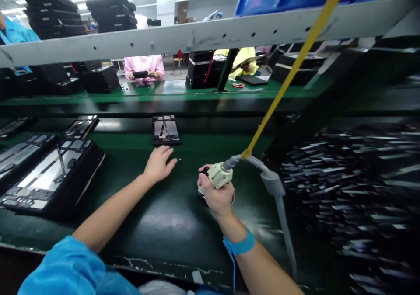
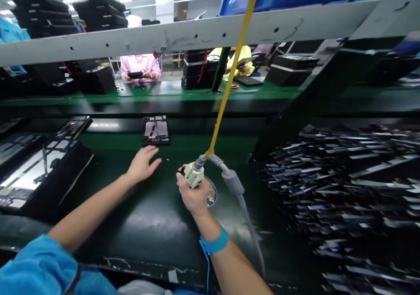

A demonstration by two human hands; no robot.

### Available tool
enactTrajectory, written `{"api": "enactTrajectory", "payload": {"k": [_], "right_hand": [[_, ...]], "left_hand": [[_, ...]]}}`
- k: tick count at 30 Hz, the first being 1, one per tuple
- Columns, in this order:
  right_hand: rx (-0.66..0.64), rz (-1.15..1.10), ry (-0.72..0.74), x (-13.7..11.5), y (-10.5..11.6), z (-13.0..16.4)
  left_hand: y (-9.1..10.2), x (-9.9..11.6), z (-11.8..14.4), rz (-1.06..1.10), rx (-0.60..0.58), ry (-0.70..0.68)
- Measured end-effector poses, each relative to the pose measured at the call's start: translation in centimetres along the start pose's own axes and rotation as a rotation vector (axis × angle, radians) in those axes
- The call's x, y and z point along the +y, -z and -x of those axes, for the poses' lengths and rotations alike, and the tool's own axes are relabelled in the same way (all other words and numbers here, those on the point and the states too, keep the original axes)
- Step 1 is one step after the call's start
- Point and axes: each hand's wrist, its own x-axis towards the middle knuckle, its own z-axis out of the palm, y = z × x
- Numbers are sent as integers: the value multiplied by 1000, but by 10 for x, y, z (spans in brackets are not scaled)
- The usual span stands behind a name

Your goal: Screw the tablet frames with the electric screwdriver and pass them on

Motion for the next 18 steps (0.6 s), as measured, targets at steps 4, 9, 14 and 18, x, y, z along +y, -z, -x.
{"api": "enactTrajectory", "payload": {"k": [4,9,14,18], "right_hand": [[13,1,-66,-6,1,-1],[5,60,-114,-6,1,-8],[-20,120,-161,-9,-1,-12],[-4,153,-117,-7,1,-13]], "left_hand": [[55,29,103,168,0,-44],[156,9,189,216,485,391],[233,-77,233,309,1142,1045],[247,-121,245,457,1083,1235]]}}
